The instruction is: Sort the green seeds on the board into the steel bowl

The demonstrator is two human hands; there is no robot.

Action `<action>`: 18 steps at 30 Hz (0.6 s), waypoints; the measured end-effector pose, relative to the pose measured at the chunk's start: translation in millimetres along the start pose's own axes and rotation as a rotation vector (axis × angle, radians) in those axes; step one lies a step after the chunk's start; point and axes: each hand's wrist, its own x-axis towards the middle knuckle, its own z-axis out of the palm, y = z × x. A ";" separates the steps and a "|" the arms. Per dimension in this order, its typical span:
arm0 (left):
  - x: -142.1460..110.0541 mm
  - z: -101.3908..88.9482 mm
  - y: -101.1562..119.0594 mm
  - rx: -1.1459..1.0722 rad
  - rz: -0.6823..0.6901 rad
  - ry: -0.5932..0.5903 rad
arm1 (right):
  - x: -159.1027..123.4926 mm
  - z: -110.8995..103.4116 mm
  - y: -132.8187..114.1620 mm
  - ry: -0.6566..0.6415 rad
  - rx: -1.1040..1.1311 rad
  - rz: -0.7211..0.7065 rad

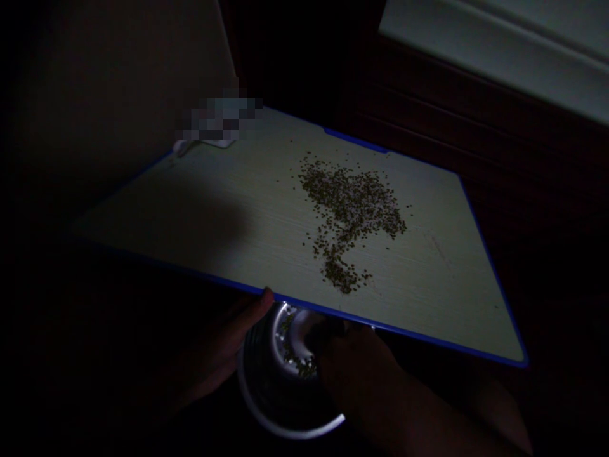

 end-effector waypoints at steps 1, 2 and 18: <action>-0.1 0.7 0.8 0.002 -0.004 0.003 | -1.7 -0.4 -0.7 0.023 0.010 -0.016; -0.2 1.9 2.1 -0.002 -0.006 0.000 | -5.0 -2.5 -1.6 0.054 0.028 -0.027; -2.2 5.0 9.9 0.070 0.035 -0.010 | -59.4 -38.6 197.5 0.598 0.306 0.655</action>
